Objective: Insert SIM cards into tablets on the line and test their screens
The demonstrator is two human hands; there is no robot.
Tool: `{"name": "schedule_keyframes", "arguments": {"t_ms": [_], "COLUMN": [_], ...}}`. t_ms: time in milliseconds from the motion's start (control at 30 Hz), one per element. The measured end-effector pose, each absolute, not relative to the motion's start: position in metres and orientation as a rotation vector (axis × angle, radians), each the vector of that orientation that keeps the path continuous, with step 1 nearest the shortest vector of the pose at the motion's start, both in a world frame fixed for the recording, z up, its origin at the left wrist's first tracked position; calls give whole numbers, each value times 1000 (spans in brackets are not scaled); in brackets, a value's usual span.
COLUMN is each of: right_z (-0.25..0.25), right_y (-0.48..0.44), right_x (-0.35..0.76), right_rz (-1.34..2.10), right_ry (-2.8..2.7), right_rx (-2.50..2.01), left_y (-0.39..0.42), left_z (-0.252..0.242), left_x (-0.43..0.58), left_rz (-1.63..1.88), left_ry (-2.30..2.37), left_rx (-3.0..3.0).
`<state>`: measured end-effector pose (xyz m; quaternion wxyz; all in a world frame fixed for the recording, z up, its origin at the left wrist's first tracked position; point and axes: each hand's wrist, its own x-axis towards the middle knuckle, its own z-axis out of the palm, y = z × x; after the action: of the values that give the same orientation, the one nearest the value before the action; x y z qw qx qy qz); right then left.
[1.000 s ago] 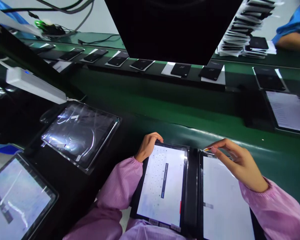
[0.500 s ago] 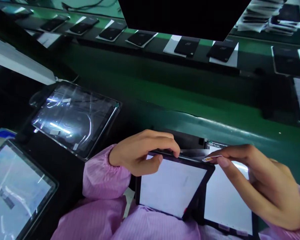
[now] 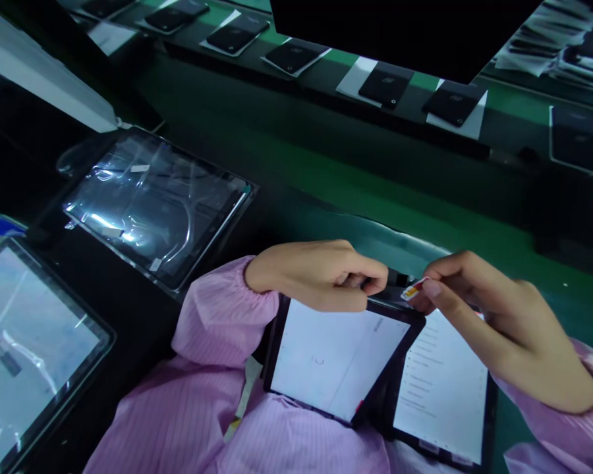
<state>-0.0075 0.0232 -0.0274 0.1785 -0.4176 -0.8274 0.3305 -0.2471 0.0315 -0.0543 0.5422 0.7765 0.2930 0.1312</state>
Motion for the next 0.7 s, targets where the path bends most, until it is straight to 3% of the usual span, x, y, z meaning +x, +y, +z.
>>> {"name": "schedule_keyframes", "arguments": {"t_ms": [367, 700], "right_z": [-31, -23], "right_y": [42, 36], "right_x": [-19, -21], "right_rz": [1297, 1417], "right_ry": [-2306, -2280], "right_rx": [-1158, -1124], "left_y": [44, 42], "left_z": [-69, -66], "left_x": [-241, -239], "left_rz": [265, 323], "left_ry": [669, 494], "left_rx": [1719, 1482]}}
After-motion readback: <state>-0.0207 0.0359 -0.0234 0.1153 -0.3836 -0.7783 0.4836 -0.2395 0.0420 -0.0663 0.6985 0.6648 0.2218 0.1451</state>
